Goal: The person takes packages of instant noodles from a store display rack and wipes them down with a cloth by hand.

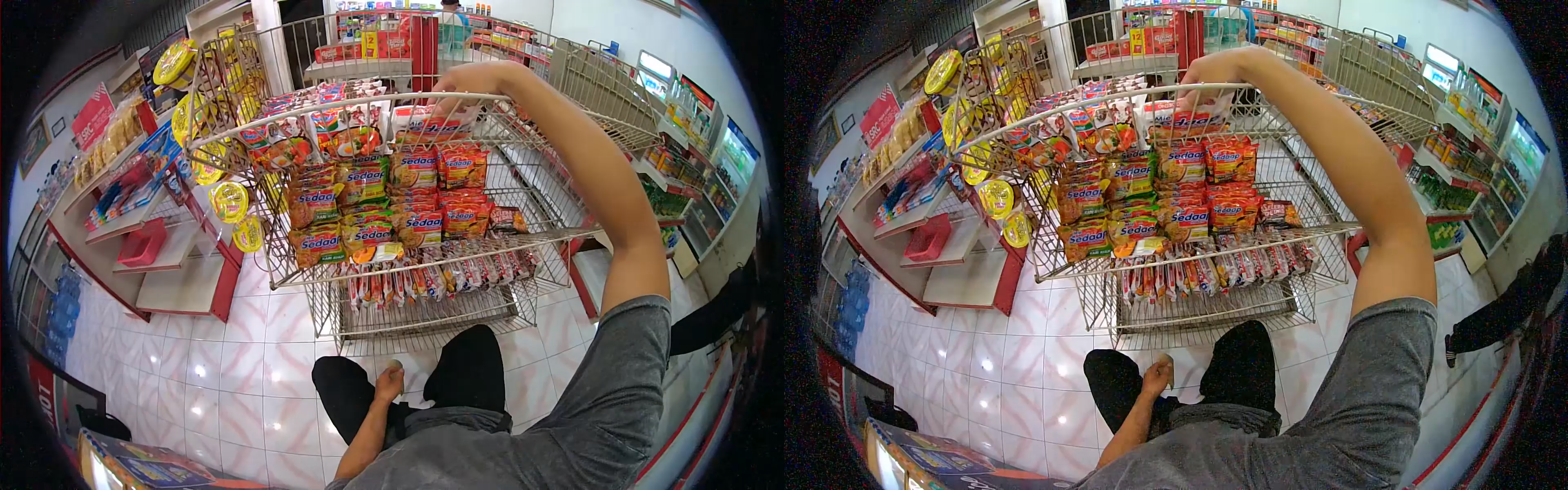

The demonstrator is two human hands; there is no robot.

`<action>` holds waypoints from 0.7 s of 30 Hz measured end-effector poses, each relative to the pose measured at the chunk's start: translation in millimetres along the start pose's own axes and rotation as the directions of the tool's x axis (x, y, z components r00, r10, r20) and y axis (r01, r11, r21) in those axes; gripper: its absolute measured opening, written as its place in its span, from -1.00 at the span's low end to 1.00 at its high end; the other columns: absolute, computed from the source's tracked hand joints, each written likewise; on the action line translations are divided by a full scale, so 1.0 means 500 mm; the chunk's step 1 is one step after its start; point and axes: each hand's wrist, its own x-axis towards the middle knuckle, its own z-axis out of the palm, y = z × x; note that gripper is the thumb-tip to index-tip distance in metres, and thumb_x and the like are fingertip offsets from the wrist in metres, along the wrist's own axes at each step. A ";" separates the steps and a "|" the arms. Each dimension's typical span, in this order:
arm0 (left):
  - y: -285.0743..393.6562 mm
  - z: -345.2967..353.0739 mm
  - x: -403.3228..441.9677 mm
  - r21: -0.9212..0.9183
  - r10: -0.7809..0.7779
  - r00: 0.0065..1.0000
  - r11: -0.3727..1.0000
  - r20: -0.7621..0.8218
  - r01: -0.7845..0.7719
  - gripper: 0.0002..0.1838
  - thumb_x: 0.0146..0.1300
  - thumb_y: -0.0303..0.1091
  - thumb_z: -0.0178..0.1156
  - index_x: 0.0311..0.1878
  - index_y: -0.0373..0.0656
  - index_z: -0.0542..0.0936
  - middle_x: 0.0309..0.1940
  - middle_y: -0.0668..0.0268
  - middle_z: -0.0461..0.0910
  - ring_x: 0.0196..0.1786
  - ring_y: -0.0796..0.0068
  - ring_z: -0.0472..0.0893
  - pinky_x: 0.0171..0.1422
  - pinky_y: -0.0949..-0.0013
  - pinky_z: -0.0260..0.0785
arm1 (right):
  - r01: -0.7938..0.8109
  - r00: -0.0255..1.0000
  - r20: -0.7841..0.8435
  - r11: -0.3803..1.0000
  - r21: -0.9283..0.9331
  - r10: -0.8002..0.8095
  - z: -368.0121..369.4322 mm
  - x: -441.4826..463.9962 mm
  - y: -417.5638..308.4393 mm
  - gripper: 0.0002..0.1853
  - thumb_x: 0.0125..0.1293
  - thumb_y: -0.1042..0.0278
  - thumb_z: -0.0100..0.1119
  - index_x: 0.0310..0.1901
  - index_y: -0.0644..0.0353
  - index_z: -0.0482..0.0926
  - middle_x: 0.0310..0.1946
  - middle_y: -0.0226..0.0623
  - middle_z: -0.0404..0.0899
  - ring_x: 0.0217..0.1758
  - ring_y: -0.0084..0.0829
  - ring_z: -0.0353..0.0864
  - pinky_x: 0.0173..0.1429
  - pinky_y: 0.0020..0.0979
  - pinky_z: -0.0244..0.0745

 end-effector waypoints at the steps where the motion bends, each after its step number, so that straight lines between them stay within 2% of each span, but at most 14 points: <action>1: 0.000 0.001 0.000 0.006 -0.005 1.000 1.000 0.001 0.005 -0.52 0.18 0.01 0.19 -0.02 -0.21 0.58 -0.11 -0.03 0.61 0.04 0.07 0.58 0.11 0.22 0.40 | 0.084 0.996 0.049 0.984 -0.158 -0.077 -0.008 0.000 0.002 -0.64 0.31 0.01 0.12 -0.35 0.18 0.60 -0.59 -0.44 0.48 -0.57 -0.62 0.45 -0.45 -0.50 0.44; 4: 0.013 -0.003 -0.007 -0.049 -0.016 1.000 0.999 0.002 0.016 -0.58 0.21 -0.05 0.17 -0.03 -0.21 0.58 -0.15 0.04 0.63 -0.03 0.21 0.61 0.05 0.28 0.43 | 0.262 0.877 -0.254 0.848 -0.460 -0.408 -0.012 -0.015 -0.023 -0.61 0.33 0.00 0.08 -0.28 0.24 0.60 -0.55 -0.38 0.52 -0.45 -0.58 0.51 -0.28 -0.41 0.50; 5: 0.020 -0.007 -0.009 -0.079 -0.018 1.000 0.997 0.001 0.018 -0.60 0.23 -0.08 0.16 -0.04 -0.20 0.59 -0.17 0.08 0.64 -0.06 0.27 0.62 0.02 0.31 0.44 | 0.085 0.903 -0.344 0.891 -0.446 -0.258 -0.023 -0.046 -0.054 -0.59 0.38 0.01 -0.01 -0.04 0.19 0.58 -0.21 -0.33 0.62 -0.19 -0.46 0.60 -0.06 -0.42 0.46; 7: 0.010 -0.004 -0.001 -0.225 0.106 0.994 0.968 -0.017 -0.107 -0.68 0.27 -0.18 0.15 -0.07 -0.21 0.59 -0.19 0.17 0.64 -0.10 0.42 0.60 -0.01 0.39 0.43 | 0.372 0.655 -0.643 0.910 -0.182 -0.397 -0.019 -0.084 -0.085 -0.63 0.43 0.06 -0.08 -0.08 0.18 0.59 -0.24 -0.34 0.61 -0.23 -0.52 0.58 -0.08 -0.46 0.45; 9: 0.002 -0.005 -0.007 -0.307 0.191 0.981 0.933 -0.024 -0.189 -0.72 0.30 -0.25 0.15 -0.04 -0.22 0.57 -0.21 0.22 0.64 -0.13 0.52 0.59 -0.04 0.43 0.42 | 0.489 0.424 -0.804 0.853 -0.185 -0.417 0.026 -0.158 -0.145 -0.65 0.44 0.14 -0.11 -0.18 0.25 0.58 -0.33 -0.30 0.61 -0.27 -0.54 0.57 -0.13 -0.50 0.44; 11: 0.041 -0.031 -0.012 -0.331 0.247 0.969 0.914 -0.008 -0.236 -0.71 0.31 -0.32 0.14 0.05 -0.22 0.53 -0.23 0.23 0.64 -0.17 0.55 0.57 -0.09 0.43 0.42 | 0.562 0.470 -0.789 0.823 -0.078 -0.396 0.123 -0.242 -0.176 -0.64 0.46 0.22 -0.15 -0.31 0.31 0.55 -0.46 -0.27 0.58 -0.34 -0.53 0.56 -0.19 -0.53 0.44; 12: 0.074 -0.044 -0.024 -0.474 0.267 0.964 0.848 -0.002 -0.236 -0.67 0.31 -0.36 0.14 0.11 -0.21 0.48 -0.21 0.25 0.64 -0.15 0.55 0.57 -0.06 0.44 0.41 | 0.644 0.510 -0.757 0.764 0.022 -0.409 0.198 -0.266 -0.173 -0.58 0.44 0.15 -0.13 -0.43 0.32 0.52 -0.53 -0.24 0.56 -0.37 -0.51 0.56 -0.25 -0.50 0.44; 13: 0.123 -0.061 -0.034 -0.606 0.291 0.957 0.760 -0.004 -0.234 -0.62 0.30 -0.41 0.14 0.18 -0.20 0.42 -0.20 0.26 0.64 -0.13 0.55 0.56 -0.04 0.44 0.40 | 0.703 0.586 -0.639 0.704 0.098 -0.497 0.268 -0.278 -0.155 -0.62 0.36 0.11 0.03 -0.44 0.29 0.55 -0.51 -0.23 0.59 -0.40 -0.47 0.58 -0.27 -0.44 0.45; 14: 0.170 -0.083 -0.046 -0.722 0.316 0.949 0.653 -0.013 -0.228 -0.56 0.30 -0.46 0.15 0.25 -0.20 0.37 -0.18 0.27 0.63 -0.11 0.55 0.55 -0.01 0.45 0.39 | 0.593 0.732 -0.477 0.800 0.093 -0.487 0.334 -0.298 -0.147 -0.70 0.24 0.14 0.21 -0.40 0.25 0.59 -0.48 -0.24 0.61 -0.42 -0.42 0.61 -0.30 -0.38 0.47; 15: 0.220 -0.112 -0.058 -0.741 0.310 0.950 0.644 0.028 -0.188 -0.51 0.29 -0.48 0.15 0.28 -0.20 0.31 -0.15 0.27 0.63 -0.09 0.55 0.55 0.02 0.45 0.38 | 0.524 0.843 -0.238 0.836 0.161 -0.483 0.389 -0.298 -0.142 -0.78 0.20 0.20 0.25 -0.39 0.21 0.60 -0.42 -0.23 0.62 -0.39 -0.40 0.60 -0.26 -0.37 0.47; 16: 0.271 -0.143 -0.075 -0.758 0.303 0.950 0.636 0.069 -0.148 -0.45 0.28 -0.51 0.15 0.32 -0.21 0.26 -0.13 0.26 0.62 -0.07 0.55 0.54 0.05 0.45 0.36 | 0.478 0.878 -0.139 0.834 0.277 -0.457 0.469 -0.280 -0.108 -0.75 0.21 0.16 0.24 -0.33 0.20 0.60 -0.38 -0.19 0.63 -0.37 -0.34 0.61 -0.28 -0.36 0.46; 18: 0.338 -0.191 -0.116 -0.769 0.342 0.933 0.624 0.114 -0.134 -0.40 0.26 -0.54 0.16 0.36 -0.23 0.20 -0.09 0.24 0.61 -0.03 0.55 0.54 0.08 0.45 0.35 | 0.191 0.982 -0.077 0.927 0.324 -0.175 0.622 -0.274 -0.053 -0.67 0.22 0.11 0.24 -0.21 0.25 0.56 -0.36 -0.19 0.64 -0.31 -0.34 0.62 -0.21 -0.36 0.50; 20: 0.386 -0.221 -0.135 -0.771 0.438 0.892 0.604 0.111 -0.201 -0.39 0.25 -0.54 0.17 0.35 -0.27 0.21 -0.05 0.21 0.60 0.01 0.55 0.53 0.10 0.46 0.34 | 0.049 0.999 -0.031 0.798 0.601 -0.038 0.732 -0.298 -0.034 -0.53 0.20 0.10 0.26 -0.02 0.32 0.47 -0.27 -0.14 0.62 -0.22 -0.36 0.62 -0.11 -0.36 0.51; 21: 0.394 -0.227 -0.139 -0.729 0.481 0.872 0.629 0.092 -0.270 -0.41 0.23 -0.53 0.21 0.31 -0.29 0.26 -0.03 0.20 0.60 0.04 0.55 0.52 0.11 0.46 0.35 | 0.099 0.995 -0.086 0.719 0.688 -0.054 0.762 -0.310 -0.039 -0.45 0.18 0.10 0.28 0.06 0.35 0.42 -0.20 -0.11 0.60 -0.14 -0.36 0.60 -0.05 -0.35 0.51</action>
